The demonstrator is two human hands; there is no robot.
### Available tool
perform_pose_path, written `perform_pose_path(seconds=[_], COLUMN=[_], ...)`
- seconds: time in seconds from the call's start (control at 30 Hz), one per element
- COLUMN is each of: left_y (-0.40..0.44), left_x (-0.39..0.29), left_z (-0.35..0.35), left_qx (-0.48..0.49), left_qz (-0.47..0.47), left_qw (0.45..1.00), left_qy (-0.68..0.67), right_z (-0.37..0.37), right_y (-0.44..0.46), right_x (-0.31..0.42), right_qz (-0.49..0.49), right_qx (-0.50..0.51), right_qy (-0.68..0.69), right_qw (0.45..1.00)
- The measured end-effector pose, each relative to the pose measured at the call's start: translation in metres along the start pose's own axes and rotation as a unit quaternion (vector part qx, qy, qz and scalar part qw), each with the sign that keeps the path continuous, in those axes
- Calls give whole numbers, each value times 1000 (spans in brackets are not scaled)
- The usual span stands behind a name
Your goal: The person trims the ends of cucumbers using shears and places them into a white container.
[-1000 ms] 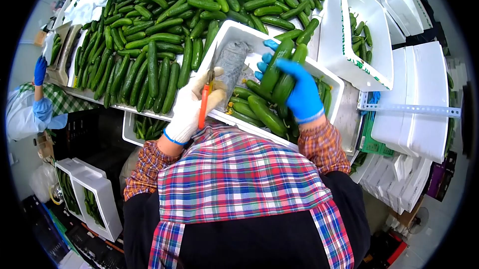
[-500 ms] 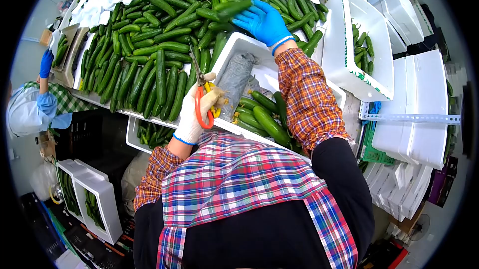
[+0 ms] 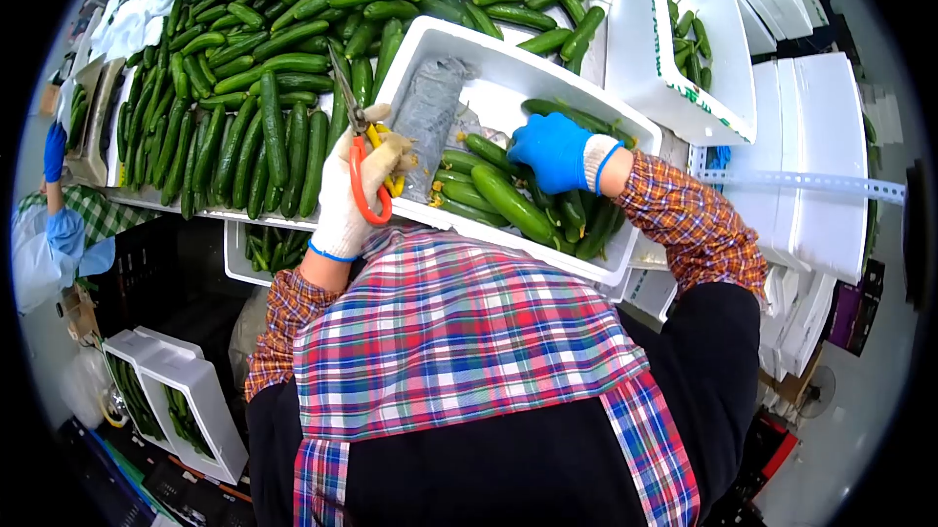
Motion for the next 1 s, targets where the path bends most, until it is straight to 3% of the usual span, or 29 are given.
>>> perform_pose_path(seconds=[0.07, 0.13, 0.53, 0.6, 0.67, 0.73, 0.93, 1.0], left_y=[1, 2, 1, 1, 0, -2, -2, -1], left_x=[1, 2, -3, -1, -1, -3, -4, -3], left_z=[-1, -3, 0, -2, -2, 1, 4, 3], left_qx=[0, 9, 1, 1, 3, 6, -11, -10], left_qz=[3, 10, -10, -7, -5, -7, -17, -17], left_qw=[1000, 1000, 1000, 1000, 1000, 1000, 1000, 1000], left_qy=[9, 14, 22, 12, 1, -19, -7, -8], right_z=[6, 13, -11, -20, -25, -36, -54, -49], right_y=[-12, -17, -6, -12, -16, -26, -32, -28], right_x=[1, 6, -2, -12, -22, -24, -14, -14], right_qz=[-51, -115, -164, -181, -189, -131, -88, -111], right_qx=[-26, 34, 32, -55, -68, -125, -98, 23], right_qy=[48, 17, -77, -15, 35, 190, 373, 681], right_qw=[997, 993, 983, 982, 979, 965, 918, 724])
Point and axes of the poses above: each hand's wrist, its own y-axis towards the middle knuckle, its own z-axis out of the palm, x = y × z, the point moved 1 cm from there along y, towards the middle knuckle, and after that the axes turned 2 degrees about z, right-handed, at the moved point
